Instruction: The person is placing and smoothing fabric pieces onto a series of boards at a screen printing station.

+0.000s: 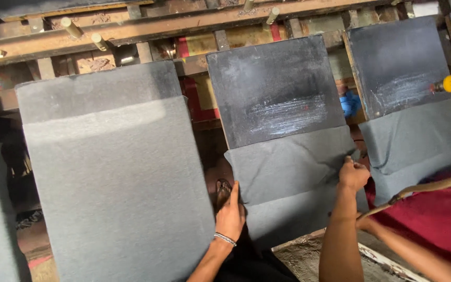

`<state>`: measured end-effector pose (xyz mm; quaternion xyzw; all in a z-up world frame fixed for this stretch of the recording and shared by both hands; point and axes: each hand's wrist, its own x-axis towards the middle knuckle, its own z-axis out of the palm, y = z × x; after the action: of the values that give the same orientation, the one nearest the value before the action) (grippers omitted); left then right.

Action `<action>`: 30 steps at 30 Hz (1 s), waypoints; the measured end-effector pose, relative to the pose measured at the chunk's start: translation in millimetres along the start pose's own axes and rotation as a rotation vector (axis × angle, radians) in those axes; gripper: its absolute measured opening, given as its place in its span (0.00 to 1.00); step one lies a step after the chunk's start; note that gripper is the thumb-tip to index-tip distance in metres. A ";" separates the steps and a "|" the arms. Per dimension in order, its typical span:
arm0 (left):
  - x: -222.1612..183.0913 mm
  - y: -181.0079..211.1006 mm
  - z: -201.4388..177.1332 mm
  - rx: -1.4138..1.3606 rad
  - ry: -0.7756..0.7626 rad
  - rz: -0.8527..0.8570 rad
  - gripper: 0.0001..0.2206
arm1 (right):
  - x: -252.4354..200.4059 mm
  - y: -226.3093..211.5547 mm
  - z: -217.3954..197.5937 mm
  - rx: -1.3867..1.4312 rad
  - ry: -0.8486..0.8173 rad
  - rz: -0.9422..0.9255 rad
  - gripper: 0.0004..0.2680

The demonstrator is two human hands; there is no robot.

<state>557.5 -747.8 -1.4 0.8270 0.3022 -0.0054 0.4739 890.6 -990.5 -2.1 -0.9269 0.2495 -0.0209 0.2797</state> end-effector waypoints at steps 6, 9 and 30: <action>41.6 37.9 -67.0 0.168 0.327 0.072 0.11 | 20.5 -98.4 -11.1 0.662 -0.111 0.090 0.13; 94.0 61.8 -105.6 0.075 0.436 0.244 0.11 | 40.2 -152.3 9.3 0.768 -0.165 0.156 0.08; 226.2 67.8 -103.0 0.022 0.756 0.124 0.29 | 12.0 -216.0 93.4 0.690 -0.234 -0.592 0.15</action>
<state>748.0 -579.8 41.5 0.7925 0.4050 0.3254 0.3194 1015.1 -793.4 32.3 -0.8073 -0.0804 -0.0767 0.5796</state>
